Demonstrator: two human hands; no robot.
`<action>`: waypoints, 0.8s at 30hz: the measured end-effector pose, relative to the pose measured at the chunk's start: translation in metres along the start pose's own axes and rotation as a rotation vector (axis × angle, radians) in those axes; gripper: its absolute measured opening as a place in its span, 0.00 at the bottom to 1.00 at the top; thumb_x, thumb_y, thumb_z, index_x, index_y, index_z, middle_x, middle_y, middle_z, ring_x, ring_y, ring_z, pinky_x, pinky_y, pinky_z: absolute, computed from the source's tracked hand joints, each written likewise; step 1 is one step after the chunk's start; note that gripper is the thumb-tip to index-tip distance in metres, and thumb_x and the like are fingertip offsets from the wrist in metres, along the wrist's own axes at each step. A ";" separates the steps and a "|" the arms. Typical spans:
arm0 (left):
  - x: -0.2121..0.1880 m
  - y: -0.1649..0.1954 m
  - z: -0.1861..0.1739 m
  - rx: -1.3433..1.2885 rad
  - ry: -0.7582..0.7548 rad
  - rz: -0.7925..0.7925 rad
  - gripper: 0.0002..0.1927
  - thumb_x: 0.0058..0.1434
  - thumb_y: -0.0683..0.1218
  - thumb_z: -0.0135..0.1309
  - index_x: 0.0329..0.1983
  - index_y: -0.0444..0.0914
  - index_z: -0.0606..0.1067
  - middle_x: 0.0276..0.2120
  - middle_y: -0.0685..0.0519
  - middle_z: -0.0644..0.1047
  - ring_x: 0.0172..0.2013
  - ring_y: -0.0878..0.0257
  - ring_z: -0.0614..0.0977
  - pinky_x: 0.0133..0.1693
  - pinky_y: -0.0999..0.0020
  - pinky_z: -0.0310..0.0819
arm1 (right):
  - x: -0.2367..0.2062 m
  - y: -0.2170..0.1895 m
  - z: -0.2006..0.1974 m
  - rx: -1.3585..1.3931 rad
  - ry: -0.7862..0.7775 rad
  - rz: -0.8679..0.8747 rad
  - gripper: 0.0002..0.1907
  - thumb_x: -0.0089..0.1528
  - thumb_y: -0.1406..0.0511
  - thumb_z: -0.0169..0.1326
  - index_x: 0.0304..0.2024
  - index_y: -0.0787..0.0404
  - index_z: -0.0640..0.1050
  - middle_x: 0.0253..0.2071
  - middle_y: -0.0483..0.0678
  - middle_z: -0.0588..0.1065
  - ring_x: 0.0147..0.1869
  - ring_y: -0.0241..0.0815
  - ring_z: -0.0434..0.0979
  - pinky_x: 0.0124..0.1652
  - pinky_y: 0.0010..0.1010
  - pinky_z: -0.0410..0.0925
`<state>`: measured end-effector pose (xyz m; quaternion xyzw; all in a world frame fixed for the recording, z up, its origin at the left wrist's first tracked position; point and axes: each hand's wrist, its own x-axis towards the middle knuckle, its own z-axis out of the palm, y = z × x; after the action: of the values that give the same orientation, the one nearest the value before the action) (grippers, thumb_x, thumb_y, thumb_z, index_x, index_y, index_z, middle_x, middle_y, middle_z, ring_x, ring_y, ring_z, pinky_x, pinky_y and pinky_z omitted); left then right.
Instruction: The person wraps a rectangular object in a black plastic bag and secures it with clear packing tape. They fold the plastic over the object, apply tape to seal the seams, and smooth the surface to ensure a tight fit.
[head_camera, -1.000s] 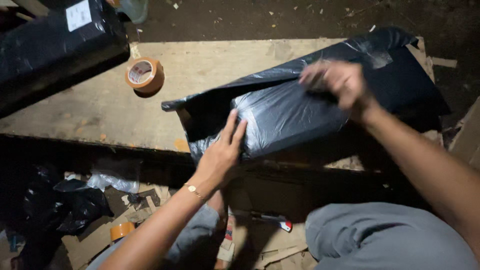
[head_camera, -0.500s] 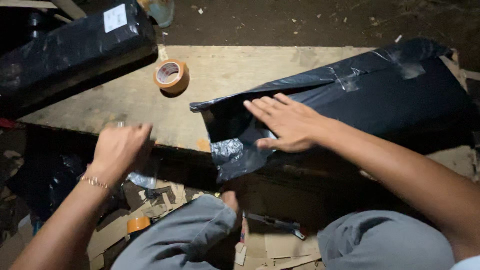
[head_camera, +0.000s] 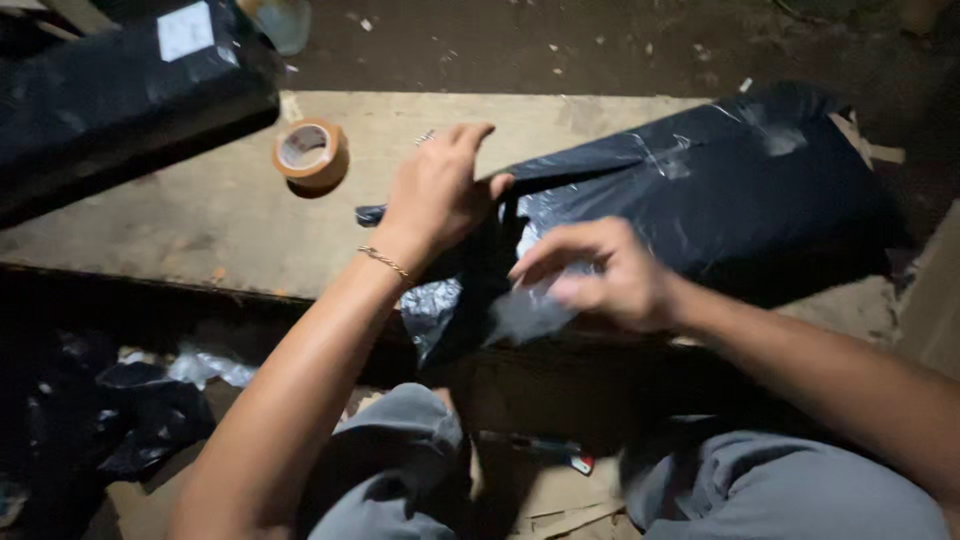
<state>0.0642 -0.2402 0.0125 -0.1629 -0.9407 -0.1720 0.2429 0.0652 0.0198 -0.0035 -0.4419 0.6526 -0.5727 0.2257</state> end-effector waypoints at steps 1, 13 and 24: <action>-0.001 0.004 0.012 -0.010 -0.021 0.020 0.25 0.57 0.51 0.64 0.54 0.35 0.75 0.45 0.41 0.79 0.44 0.42 0.81 0.44 0.52 0.76 | -0.011 0.003 -0.012 0.029 0.070 0.019 0.19 0.58 0.63 0.54 0.49 0.67 0.81 0.44 0.50 0.83 0.49 0.41 0.84 0.53 0.33 0.75; 0.007 -0.016 0.046 0.237 -0.141 0.054 0.03 0.58 0.41 0.54 0.34 0.37 0.78 0.34 0.44 0.79 0.37 0.45 0.83 0.37 0.52 0.77 | -0.051 0.019 -0.077 -0.970 -0.101 -0.103 0.53 0.62 0.33 0.30 0.71 0.67 0.63 0.73 0.59 0.62 0.78 0.56 0.58 0.72 0.52 0.49; 0.020 -0.018 0.035 0.001 -0.134 -0.114 0.04 0.55 0.42 0.58 0.32 0.42 0.82 0.34 0.44 0.81 0.36 0.42 0.82 0.37 0.49 0.77 | 0.009 0.044 -0.059 -1.170 -0.224 0.136 0.57 0.61 0.29 0.25 0.74 0.66 0.51 0.76 0.61 0.50 0.80 0.56 0.45 0.72 0.48 0.41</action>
<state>0.0266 -0.2372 -0.0105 -0.1201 -0.9627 -0.1737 0.1692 -0.0005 0.0425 -0.0285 -0.5079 0.8585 -0.0523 0.0484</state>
